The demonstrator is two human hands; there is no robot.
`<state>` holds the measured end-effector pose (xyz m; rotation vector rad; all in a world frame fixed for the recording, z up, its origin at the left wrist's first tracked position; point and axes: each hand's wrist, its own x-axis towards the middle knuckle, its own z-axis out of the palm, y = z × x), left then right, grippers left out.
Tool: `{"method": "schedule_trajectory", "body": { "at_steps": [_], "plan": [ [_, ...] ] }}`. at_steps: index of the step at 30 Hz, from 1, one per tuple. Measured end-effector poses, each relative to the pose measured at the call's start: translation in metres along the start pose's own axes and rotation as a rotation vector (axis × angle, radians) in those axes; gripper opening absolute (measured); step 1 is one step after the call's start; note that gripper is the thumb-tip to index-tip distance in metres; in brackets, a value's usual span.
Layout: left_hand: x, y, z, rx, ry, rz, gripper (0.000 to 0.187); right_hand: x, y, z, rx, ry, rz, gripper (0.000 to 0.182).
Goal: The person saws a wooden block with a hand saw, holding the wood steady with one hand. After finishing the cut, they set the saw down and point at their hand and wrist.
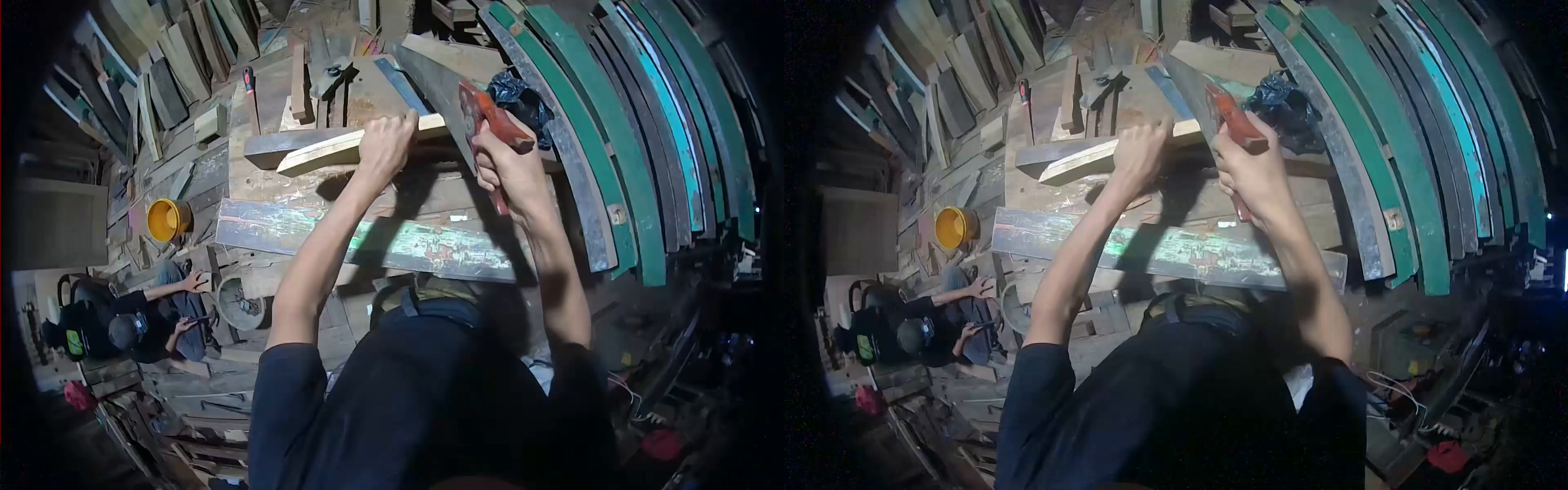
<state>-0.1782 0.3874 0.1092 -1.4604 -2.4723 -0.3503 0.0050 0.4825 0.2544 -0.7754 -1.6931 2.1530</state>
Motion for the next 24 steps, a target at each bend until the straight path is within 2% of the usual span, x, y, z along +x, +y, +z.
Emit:
{"method": "schedule_trajectory", "body": {
  "at_steps": [1, 3, 5, 7, 9, 11, 14, 17, 19, 21, 22, 24],
  "plan": [
    [0.004, -0.001, -0.001, 0.022, 0.027, 0.015, 0.031, -0.004, -0.009, -0.002, 0.029, -0.001, 0.054, 0.007],
    [-0.004, 0.000, 0.006, 0.059, 0.051, 0.048, 0.033, -0.041, -0.008, -0.016, 0.015, -0.117, 0.013, 0.012],
    [-0.005, -0.003, 0.008, 0.019, 0.170, 0.053, 0.031, -0.085, -0.022, -0.028, -0.098, 0.051, 0.070, 0.016],
    [0.005, -0.002, 0.002, -0.003, 0.050, -0.040, 0.029, -0.131, -0.049, -0.035, -0.090, 0.094, 0.070, 0.037],
    [0.007, -0.004, 0.007, 0.011, 0.063, 0.027, 0.027, -0.135, -0.035, -0.061, -0.275, -0.005, -0.123, 0.041],
    [0.003, -0.002, 0.012, 0.026, 0.055, 0.063, 0.026, -0.130, -0.021, -0.064, -0.263, -0.039, -0.158, 0.034],
    [-0.001, 0.005, 0.015, 0.064, 0.031, 0.066, 0.026, -0.071, -0.020, -0.032, 0.038, -0.020, 0.008, 0.009],
    [-0.003, 0.003, 0.006, 0.012, 0.036, 0.043, 0.030, -0.004, 0.009, -0.026, 0.137, -0.025, -0.017, 0.011],
    [0.006, 0.003, 0.001, 0.028, 0.049, 0.019, 0.030, -0.013, -0.004, -0.023, 0.121, -0.046, -0.007, 0.010],
    [0.006, 0.001, -0.001, 0.037, 0.033, 0.011, 0.030, -0.060, -0.021, -0.032, 0.034, -0.098, 0.007, 0.008],
    [0.012, -0.002, 0.008, 0.025, 0.045, -0.016, 0.028, -0.085, -0.036, -0.031, -0.152, 0.078, 0.035, 0.011],
    [0.016, -0.001, 0.004, 0.033, -0.038, -0.029, 0.027, -0.139, -0.049, -0.054, -0.242, 0.154, 0.050, 0.024]
  ]
}}
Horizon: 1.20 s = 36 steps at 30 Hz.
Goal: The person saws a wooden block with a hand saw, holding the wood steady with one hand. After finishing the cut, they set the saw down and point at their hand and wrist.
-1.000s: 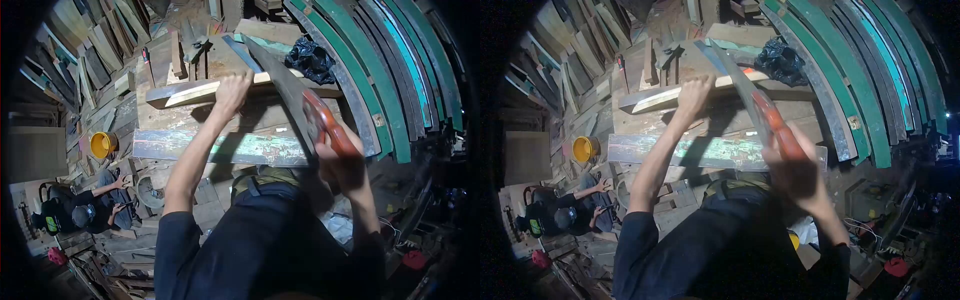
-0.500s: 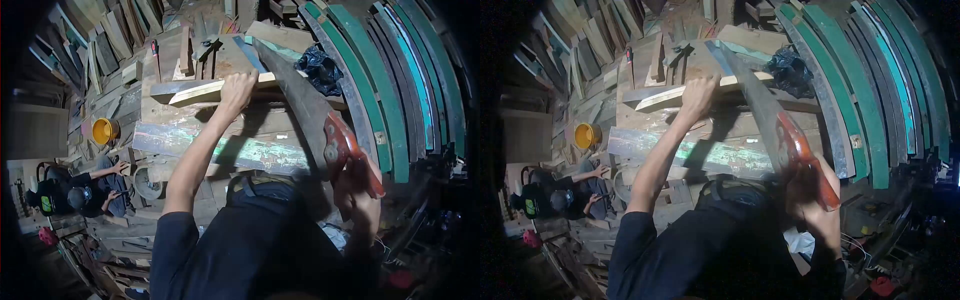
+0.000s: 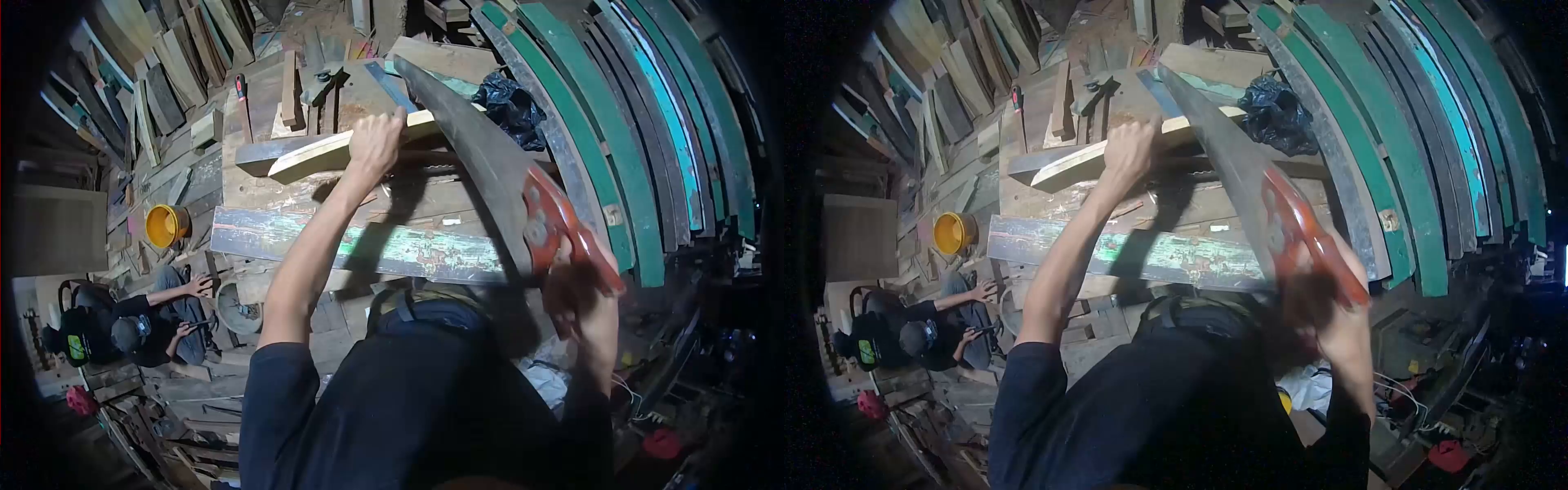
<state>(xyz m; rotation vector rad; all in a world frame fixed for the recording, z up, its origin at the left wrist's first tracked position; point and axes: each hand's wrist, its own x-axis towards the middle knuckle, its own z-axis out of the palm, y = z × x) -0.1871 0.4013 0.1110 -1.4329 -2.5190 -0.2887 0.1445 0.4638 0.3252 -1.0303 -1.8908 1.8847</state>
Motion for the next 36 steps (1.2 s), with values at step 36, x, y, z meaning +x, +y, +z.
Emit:
{"method": "schedule_trajectory", "body": {
  "at_steps": [36],
  "plan": [
    [0.029, -0.028, 0.011, 0.092, -0.072, 0.098, 0.025, 0.058, 0.015, 0.049, -0.027, 0.081, -0.063, 0.009]
  ]
}}
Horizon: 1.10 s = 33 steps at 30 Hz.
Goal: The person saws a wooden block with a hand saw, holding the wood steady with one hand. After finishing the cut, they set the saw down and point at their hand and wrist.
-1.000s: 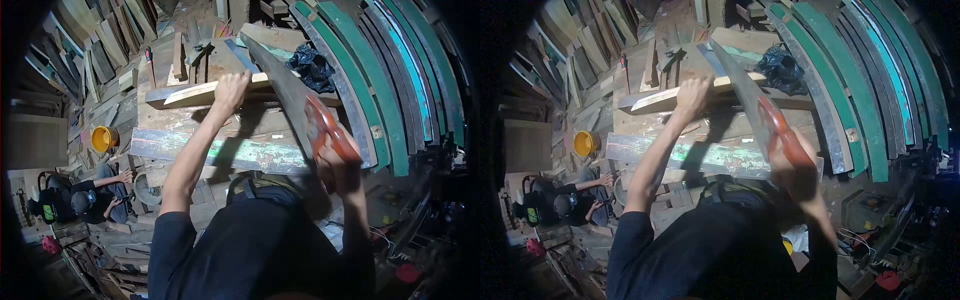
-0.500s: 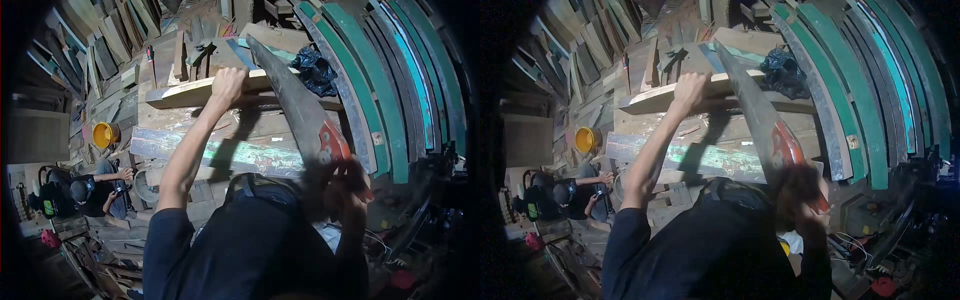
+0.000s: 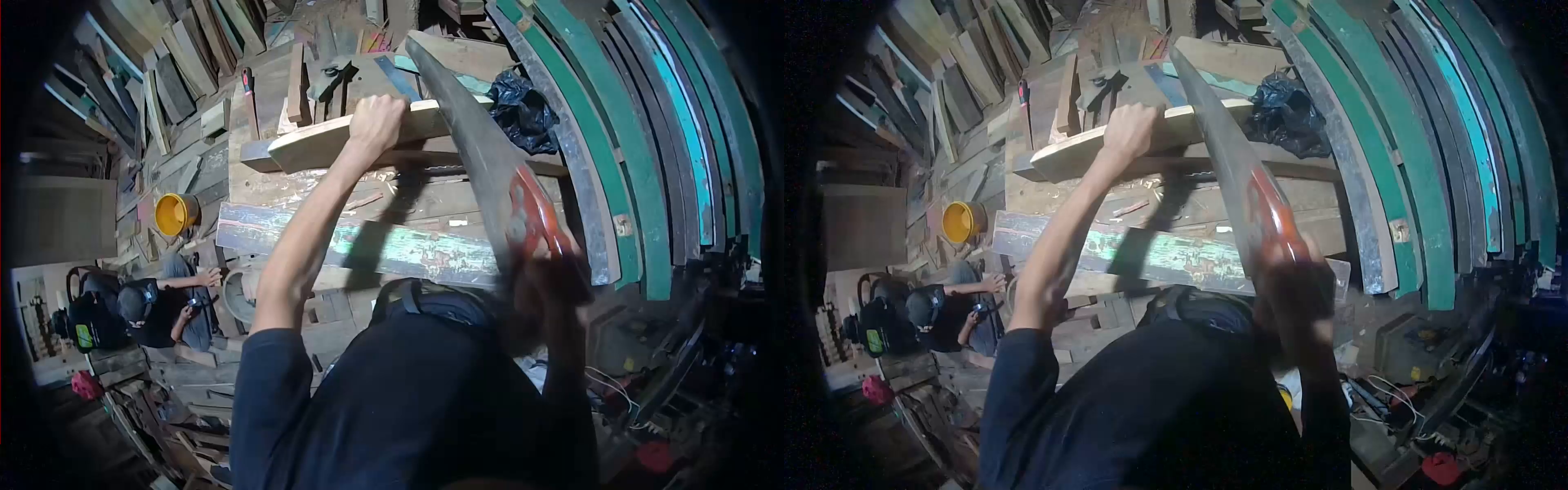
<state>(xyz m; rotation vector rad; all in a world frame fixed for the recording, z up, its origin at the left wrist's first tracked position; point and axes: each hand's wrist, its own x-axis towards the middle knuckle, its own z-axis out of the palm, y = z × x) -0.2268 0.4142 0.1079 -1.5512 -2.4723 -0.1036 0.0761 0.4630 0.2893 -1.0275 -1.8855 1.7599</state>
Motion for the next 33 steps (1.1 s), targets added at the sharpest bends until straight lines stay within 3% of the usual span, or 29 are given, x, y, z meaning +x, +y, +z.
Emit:
{"method": "schedule_trajectory", "body": {
  "at_steps": [1, 5, 7, 8, 10, 11, 15, 17, 20, 27, 31, 33],
  "plan": [
    [0.009, -0.003, -0.008, 0.003, -0.101, 0.006, 0.026, 0.005, 0.006, -0.002, -0.093, 0.002, -0.098, 0.010],
    [-0.001, 0.007, -0.014, -0.050, -0.008, 0.056, 0.026, 0.006, 0.052, -0.006, -0.425, 0.061, -0.442, 0.014],
    [-0.008, 0.012, -0.010, -0.057, 0.024, 0.079, 0.025, 0.021, 0.056, 0.002, -0.213, -0.077, -0.355, 0.015],
    [-0.010, 0.016, -0.015, -0.085, 0.030, 0.044, 0.027, 0.051, 0.050, 0.013, 0.079, -0.238, -0.183, 0.015],
    [-0.005, 0.012, -0.015, -0.074, 0.019, 0.037, 0.024, 0.097, 0.044, 0.036, 0.244, -0.234, -0.151, 0.009],
    [-0.004, 0.011, -0.015, -0.070, 0.016, 0.026, 0.022, 0.104, 0.030, 0.035, 0.382, -0.259, -0.008, 0.011],
    [0.000, 0.008, -0.010, -0.115, 0.113, -0.007, 0.010, 0.043, 0.035, 0.015, 0.258, -0.195, -0.009, 0.007],
    [0.008, 0.002, -0.011, -0.096, -0.034, -0.013, 0.014, -0.005, 0.027, -0.013, 0.107, -0.106, 0.027, 0.007],
    [-0.004, 0.011, -0.003, -0.072, 0.112, 0.057, 0.019, -0.041, 0.007, -0.044, 0.034, -0.066, 0.049, 0.006],
    [-0.006, 0.019, -0.009, -0.042, 0.102, 0.047, 0.027, 0.011, -0.052, -0.041, 0.237, -0.285, 0.113, 0.007],
    [-0.016, 0.027, -0.011, -0.042, 0.057, 0.075, 0.031, 0.034, -0.023, -0.048, 0.402, -0.353, 0.085, 0.012],
    [-0.011, 0.026, -0.013, -0.046, 0.066, 0.042, 0.031, 0.027, -0.018, -0.040, 0.296, -0.285, -0.016, 0.016]
  ]
}}
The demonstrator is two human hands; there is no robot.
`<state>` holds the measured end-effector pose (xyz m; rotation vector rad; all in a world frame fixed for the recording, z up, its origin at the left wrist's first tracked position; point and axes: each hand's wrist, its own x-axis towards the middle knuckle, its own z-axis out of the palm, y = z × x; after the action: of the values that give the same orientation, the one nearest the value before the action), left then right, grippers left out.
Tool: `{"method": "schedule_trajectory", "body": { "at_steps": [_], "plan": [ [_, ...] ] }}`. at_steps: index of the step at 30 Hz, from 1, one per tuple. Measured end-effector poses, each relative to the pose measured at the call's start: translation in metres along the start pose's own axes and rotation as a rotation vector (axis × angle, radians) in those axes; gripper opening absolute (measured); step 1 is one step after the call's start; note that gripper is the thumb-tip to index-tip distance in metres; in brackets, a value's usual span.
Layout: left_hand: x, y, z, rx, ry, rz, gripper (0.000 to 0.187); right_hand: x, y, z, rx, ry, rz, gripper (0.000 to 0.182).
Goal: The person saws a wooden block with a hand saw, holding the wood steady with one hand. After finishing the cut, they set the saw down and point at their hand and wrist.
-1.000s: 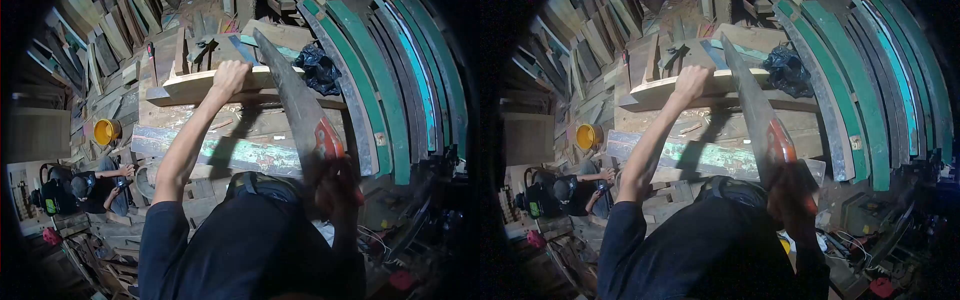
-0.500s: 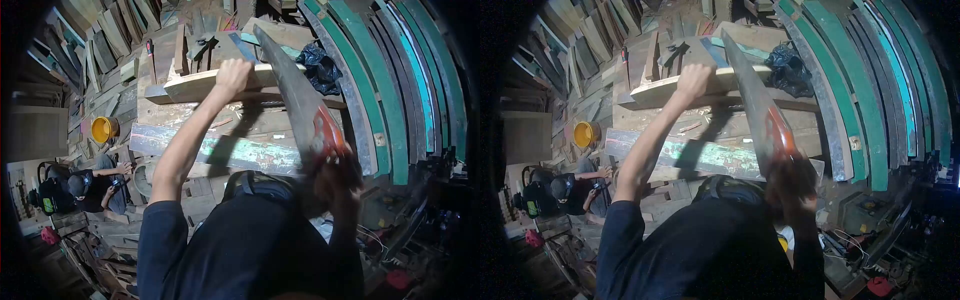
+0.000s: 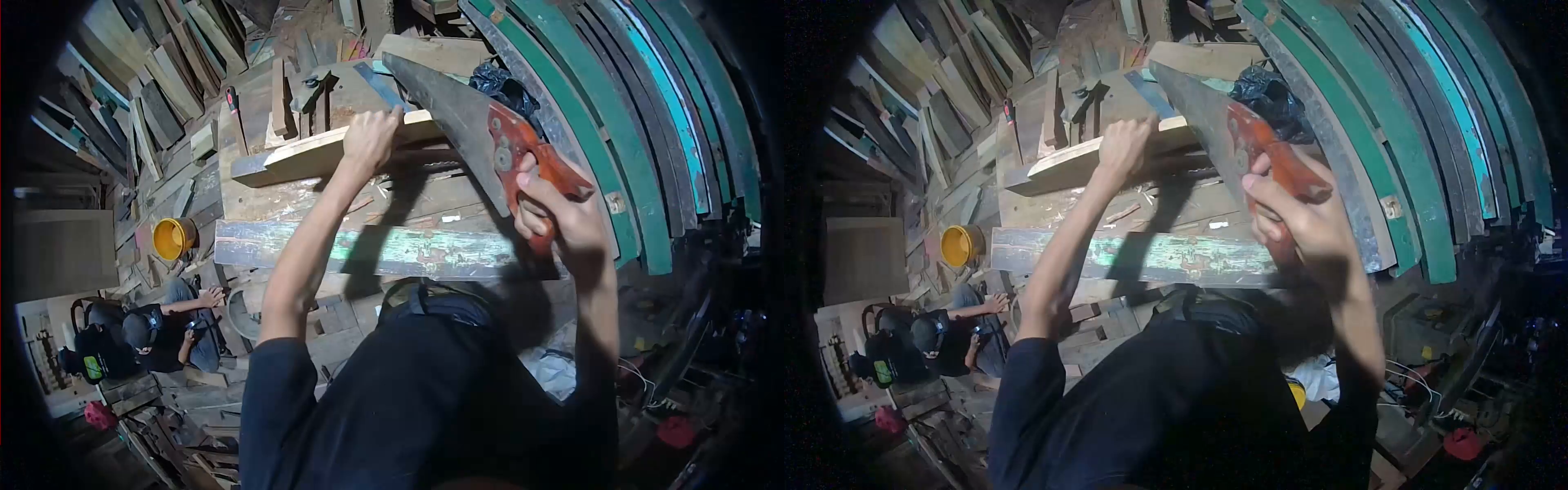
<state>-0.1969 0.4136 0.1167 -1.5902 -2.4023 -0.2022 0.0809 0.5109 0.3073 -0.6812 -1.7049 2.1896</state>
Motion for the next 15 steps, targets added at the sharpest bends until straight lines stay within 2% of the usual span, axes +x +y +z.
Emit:
{"method": "schedule_trajectory", "body": {
  "at_steps": [2, 4, 5, 7, 9, 11, 12, 14, 15],
  "plan": [
    [0.004, -0.003, 0.003, 0.011, -0.001, -0.005, 0.037, -0.007, 0.006, -0.002, -0.105, 0.033, -0.113, 0.027],
    [0.003, -0.003, 0.005, 0.004, 0.023, 0.006, 0.040, -0.011, 0.014, -0.002, -0.075, 0.095, -0.193, 0.026],
    [0.003, -0.004, 0.009, -0.025, 0.044, 0.002, 0.051, -0.014, 0.016, -0.003, -0.066, 0.101, -0.180, 0.025],
    [0.004, 0.000, 0.008, 0.002, 0.002, -0.010, 0.047, -0.021, 0.021, -0.002, -0.040, 0.116, -0.151, 0.023],
    [-0.003, 0.000, 0.010, 0.014, 0.029, 0.021, 0.046, -0.027, 0.023, -0.001, -0.104, 0.127, -0.097, 0.014],
    [0.001, 0.002, 0.010, -0.036, -0.030, 0.004, 0.045, -0.031, 0.018, 0.009, -0.114, 0.154, -0.058, 0.002],
    [0.003, 0.004, 0.013, -0.063, -0.063, -0.012, 0.045, -0.030, 0.014, 0.014, -0.078, 0.201, -0.020, 0.003],
    [0.005, 0.008, 0.015, -0.148, -0.088, -0.024, 0.029, -0.029, 0.012, 0.016, -0.118, 0.216, 0.000, 0.003],
    [0.003, 0.010, 0.017, -0.144, -0.039, -0.014, 0.024, -0.027, 0.007, 0.016, -0.165, 0.229, 0.019, 0.004]
  ]
}}
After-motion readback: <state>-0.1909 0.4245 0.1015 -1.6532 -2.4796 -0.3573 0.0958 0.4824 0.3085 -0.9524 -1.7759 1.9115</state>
